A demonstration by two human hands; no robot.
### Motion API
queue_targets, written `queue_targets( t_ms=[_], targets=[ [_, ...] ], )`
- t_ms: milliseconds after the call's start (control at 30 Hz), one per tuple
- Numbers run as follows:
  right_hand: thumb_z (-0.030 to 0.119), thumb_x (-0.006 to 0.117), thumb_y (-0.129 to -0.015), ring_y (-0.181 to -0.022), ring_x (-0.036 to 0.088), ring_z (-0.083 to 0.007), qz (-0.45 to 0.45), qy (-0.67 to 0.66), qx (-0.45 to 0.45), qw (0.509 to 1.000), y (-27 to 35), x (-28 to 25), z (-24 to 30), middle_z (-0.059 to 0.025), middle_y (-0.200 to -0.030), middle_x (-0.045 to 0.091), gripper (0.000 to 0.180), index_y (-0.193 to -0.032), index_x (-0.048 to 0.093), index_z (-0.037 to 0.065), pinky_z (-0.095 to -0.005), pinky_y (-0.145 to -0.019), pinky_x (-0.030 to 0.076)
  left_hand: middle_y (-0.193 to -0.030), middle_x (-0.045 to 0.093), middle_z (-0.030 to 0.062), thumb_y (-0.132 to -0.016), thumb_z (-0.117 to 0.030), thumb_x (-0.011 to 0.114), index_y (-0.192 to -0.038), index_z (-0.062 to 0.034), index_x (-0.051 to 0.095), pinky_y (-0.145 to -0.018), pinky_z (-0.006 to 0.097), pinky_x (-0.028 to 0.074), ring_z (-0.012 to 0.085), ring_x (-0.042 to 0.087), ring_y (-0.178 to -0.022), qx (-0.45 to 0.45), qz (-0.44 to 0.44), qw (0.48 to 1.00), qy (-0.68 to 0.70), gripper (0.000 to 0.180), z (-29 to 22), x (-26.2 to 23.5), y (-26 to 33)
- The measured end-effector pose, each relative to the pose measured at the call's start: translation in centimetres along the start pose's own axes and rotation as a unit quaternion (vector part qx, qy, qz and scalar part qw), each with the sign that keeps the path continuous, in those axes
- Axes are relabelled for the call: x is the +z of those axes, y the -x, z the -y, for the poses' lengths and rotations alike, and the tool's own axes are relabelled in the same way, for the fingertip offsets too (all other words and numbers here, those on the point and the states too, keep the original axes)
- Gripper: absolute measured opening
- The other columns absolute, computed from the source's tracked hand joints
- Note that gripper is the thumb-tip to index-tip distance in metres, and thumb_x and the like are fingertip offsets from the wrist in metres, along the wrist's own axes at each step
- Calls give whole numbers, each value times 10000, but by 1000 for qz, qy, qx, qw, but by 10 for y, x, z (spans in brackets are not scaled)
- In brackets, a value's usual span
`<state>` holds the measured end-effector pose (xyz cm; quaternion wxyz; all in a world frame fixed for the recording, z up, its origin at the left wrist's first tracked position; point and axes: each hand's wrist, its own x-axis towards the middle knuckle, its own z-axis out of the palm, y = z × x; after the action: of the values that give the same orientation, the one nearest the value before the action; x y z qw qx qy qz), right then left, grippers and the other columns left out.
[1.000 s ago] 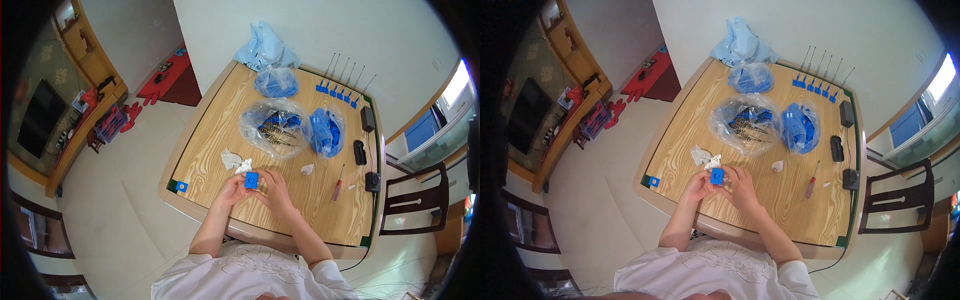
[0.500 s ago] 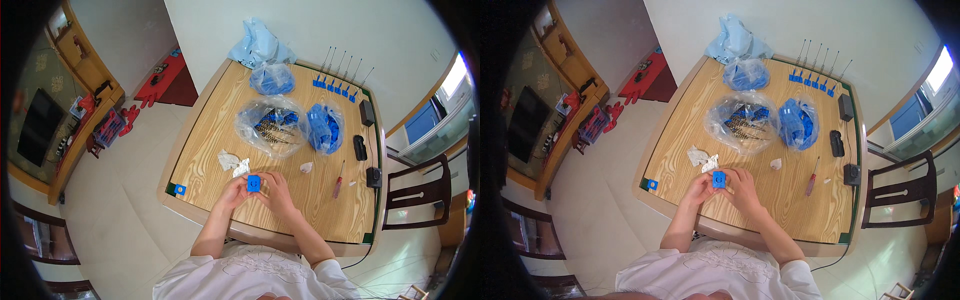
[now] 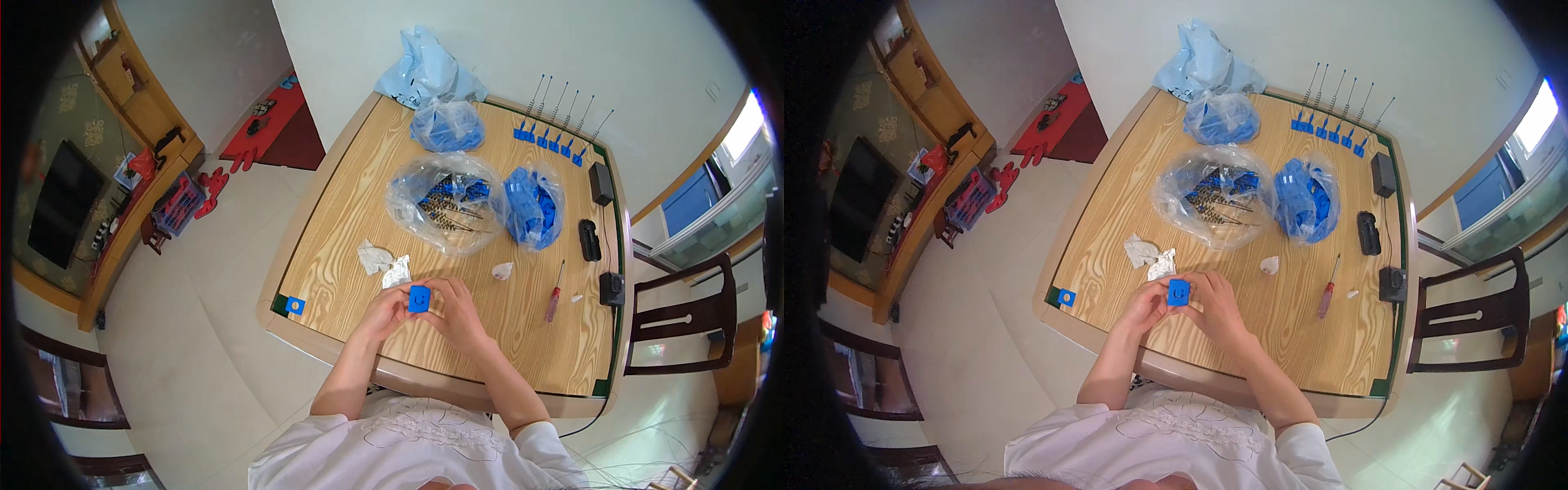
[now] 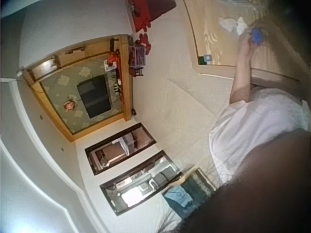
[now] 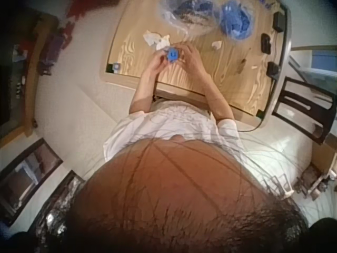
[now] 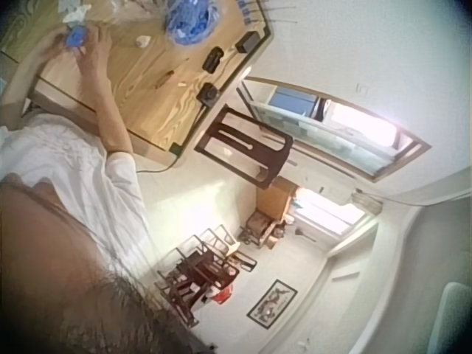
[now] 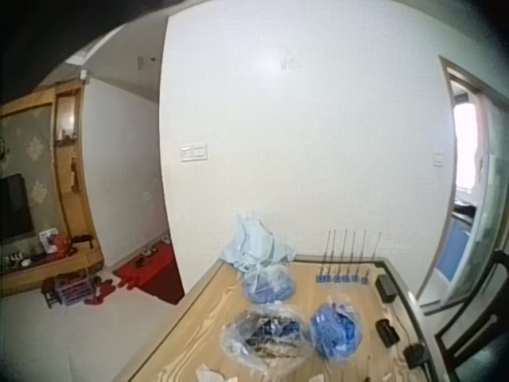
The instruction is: The person assembles small blue plastic components using screws and a manual screwdriver.
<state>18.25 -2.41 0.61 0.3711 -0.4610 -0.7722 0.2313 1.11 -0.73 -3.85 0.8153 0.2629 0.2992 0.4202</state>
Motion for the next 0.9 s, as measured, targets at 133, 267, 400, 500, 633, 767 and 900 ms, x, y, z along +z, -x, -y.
queue_targets(
  t_ms=[133,267,400,500,633,767,900],
  targets=[
    [168,756,-671,-944,520,-336,9,-12,0,1000,0,0,1,-114,-987,541,494,-1091,509,86,-410,-834,409,-1066,610,116,-829,-85,390,-1248,31,481,-692,269,464,136,576,-812,12,-2,1000,-9,444,3,-4,2],
    [164,751,-678,-929,526,-333,15,-18,1,1000,1,-1,2,-109,-981,547,487,-1094,510,84,-408,-830,412,-1068,610,117,-876,-116,402,-1251,40,472,-697,282,472,139,576,-810,41,49,998,-17,413,3,-8,6],
    [162,752,-674,-955,520,-332,12,-11,-2,1000,2,-3,-1,-108,-999,544,498,-1103,510,88,-412,-845,406,-1024,619,91,-899,-92,457,-1246,25,488,-685,262,473,121,573,-795,23,11,999,-37,367,-4,10,13],
    [158,754,-668,-989,509,-331,21,8,-5,1000,2,-5,6,-109,-1019,539,509,-1110,510,94,-421,-869,396,-1066,625,104,-877,-54,543,-1222,9,518,-686,251,475,126,593,-855,100,-12,968,-228,352,3,8,16],
    [176,761,-658,-1007,501,-333,16,23,-8,1000,3,-4,7,-113,-1023,532,512,-1099,514,95,-432,-886,387,-970,656,58,-864,-11,564,-1132,13,590,-673,218,468,80,584,-792,115,-61,960,-248,270,5,10,16],
    [209,769,-648,-996,504,-333,4,36,-20,999,4,-4,7,-117,-1009,530,515,-1083,520,91,-432,-883,391,-946,657,51,-870,-16,556,-1095,23,610,-670,212,462,70,574,-777,119,-62,954,-268,235,5,10,16],
    [227,772,-647,-985,506,-332,4,38,-23,999,4,-5,5,-118,-1005,530,520,-1081,521,89,-432,-878,393,-927,654,45,-871,-17,554,-1090,28,612,-668,210,458,70,568,-766,118,-63,959,-250,230,6,11,15]
  ],
)
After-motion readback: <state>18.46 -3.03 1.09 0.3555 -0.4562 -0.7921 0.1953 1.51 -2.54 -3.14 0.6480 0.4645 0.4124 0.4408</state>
